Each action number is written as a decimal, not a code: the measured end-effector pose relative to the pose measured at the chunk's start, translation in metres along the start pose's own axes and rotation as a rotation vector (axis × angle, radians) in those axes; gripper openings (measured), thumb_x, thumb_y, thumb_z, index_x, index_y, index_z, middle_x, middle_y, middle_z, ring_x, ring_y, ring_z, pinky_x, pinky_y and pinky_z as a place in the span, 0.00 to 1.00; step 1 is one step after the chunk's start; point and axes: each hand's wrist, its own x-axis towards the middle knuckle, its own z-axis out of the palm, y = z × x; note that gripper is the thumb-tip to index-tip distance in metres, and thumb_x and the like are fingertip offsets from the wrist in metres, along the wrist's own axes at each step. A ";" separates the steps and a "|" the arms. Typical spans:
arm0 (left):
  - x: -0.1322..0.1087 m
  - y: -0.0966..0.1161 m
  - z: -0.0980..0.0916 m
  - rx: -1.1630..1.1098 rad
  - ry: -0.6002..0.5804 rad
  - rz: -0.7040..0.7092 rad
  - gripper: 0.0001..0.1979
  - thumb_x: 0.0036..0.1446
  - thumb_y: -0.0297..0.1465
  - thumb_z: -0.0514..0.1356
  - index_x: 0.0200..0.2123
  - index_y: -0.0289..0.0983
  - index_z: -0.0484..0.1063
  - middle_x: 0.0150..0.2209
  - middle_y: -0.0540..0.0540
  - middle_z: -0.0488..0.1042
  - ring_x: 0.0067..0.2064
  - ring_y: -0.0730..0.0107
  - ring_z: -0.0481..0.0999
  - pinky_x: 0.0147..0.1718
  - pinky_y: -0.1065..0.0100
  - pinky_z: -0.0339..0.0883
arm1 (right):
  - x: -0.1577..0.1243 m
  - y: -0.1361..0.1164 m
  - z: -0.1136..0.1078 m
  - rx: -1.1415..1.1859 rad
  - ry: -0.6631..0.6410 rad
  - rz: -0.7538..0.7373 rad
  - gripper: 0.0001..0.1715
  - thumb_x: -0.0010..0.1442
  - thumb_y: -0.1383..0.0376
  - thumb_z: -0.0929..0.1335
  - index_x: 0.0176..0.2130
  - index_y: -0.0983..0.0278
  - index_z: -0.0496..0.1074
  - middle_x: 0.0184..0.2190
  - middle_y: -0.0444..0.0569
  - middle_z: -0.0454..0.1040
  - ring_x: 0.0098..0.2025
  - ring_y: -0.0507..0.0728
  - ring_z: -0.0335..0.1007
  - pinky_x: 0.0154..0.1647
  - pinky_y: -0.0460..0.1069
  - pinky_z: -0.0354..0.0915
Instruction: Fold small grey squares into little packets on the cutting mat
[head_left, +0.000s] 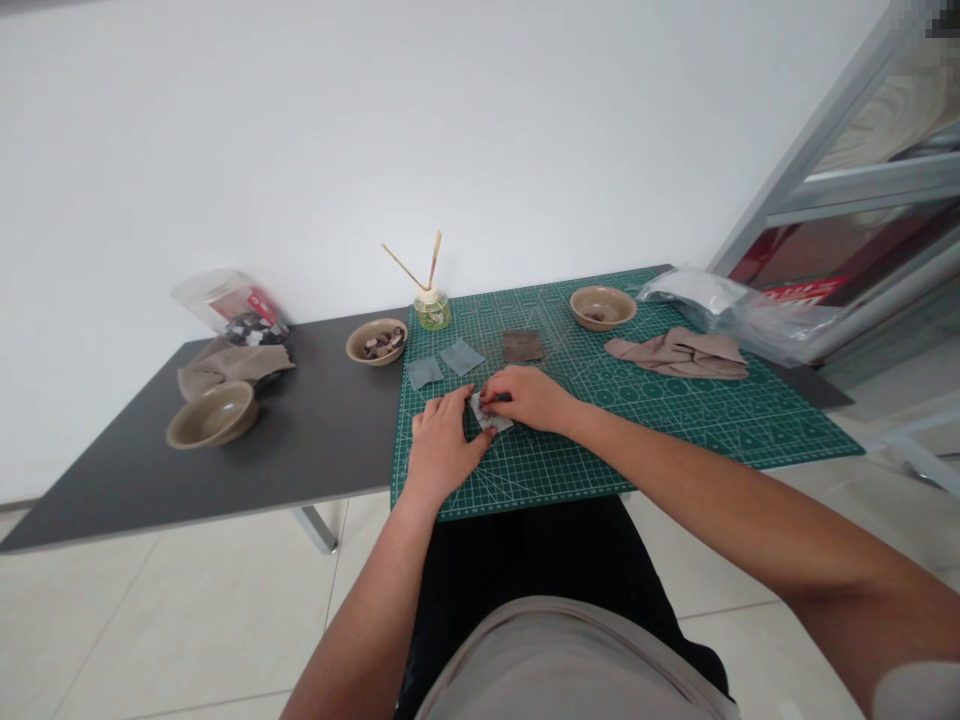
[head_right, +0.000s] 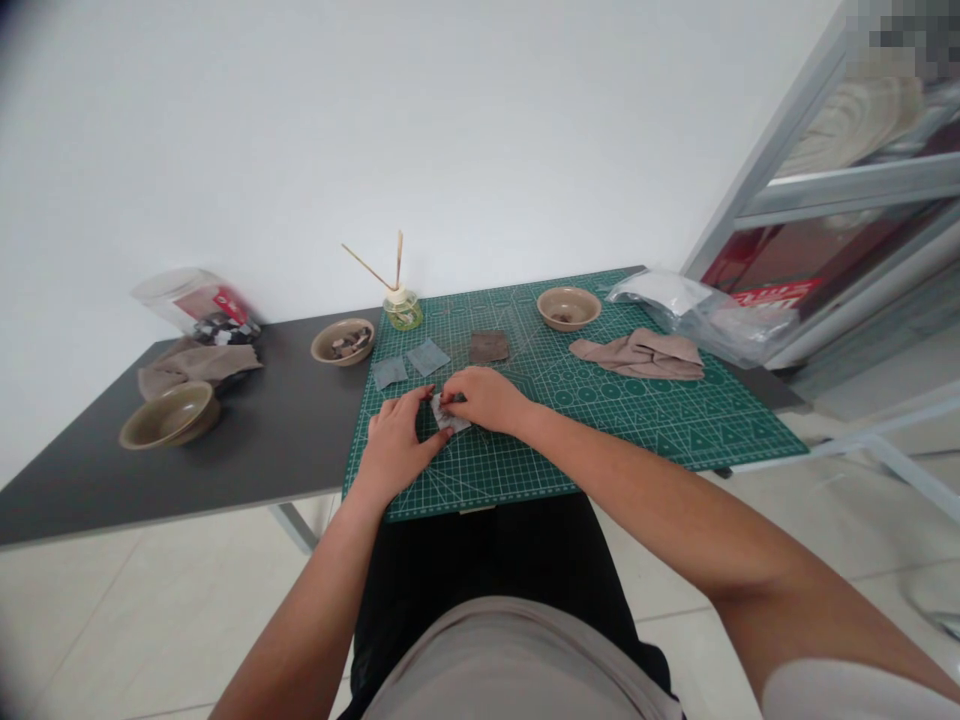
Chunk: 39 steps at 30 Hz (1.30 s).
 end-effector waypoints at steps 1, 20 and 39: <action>0.000 0.000 0.000 -0.005 -0.002 -0.007 0.29 0.57 0.40 0.61 0.60 0.44 0.60 0.58 0.44 0.70 0.59 0.53 0.65 0.54 0.52 0.60 | 0.001 -0.002 0.000 0.019 -0.005 -0.016 0.03 0.57 0.68 0.71 0.32 0.63 0.78 0.34 0.47 0.79 0.40 0.57 0.73 0.44 0.50 0.63; 0.000 -0.002 0.000 -0.045 0.021 -0.020 0.29 0.55 0.38 0.62 0.60 0.43 0.60 0.57 0.45 0.72 0.57 0.54 0.67 0.53 0.53 0.62 | 0.007 0.002 0.007 0.101 -0.045 -0.161 0.04 0.54 0.69 0.73 0.29 0.62 0.76 0.33 0.44 0.78 0.39 0.55 0.72 0.49 0.52 0.62; -0.002 0.002 0.000 0.044 0.029 -0.016 0.23 0.57 0.40 0.60 0.55 0.43 0.66 0.56 0.44 0.72 0.56 0.53 0.67 0.52 0.53 0.62 | -0.003 0.006 0.000 0.117 -0.015 -0.139 0.06 0.50 0.72 0.73 0.28 0.62 0.75 0.32 0.44 0.77 0.38 0.55 0.71 0.47 0.52 0.62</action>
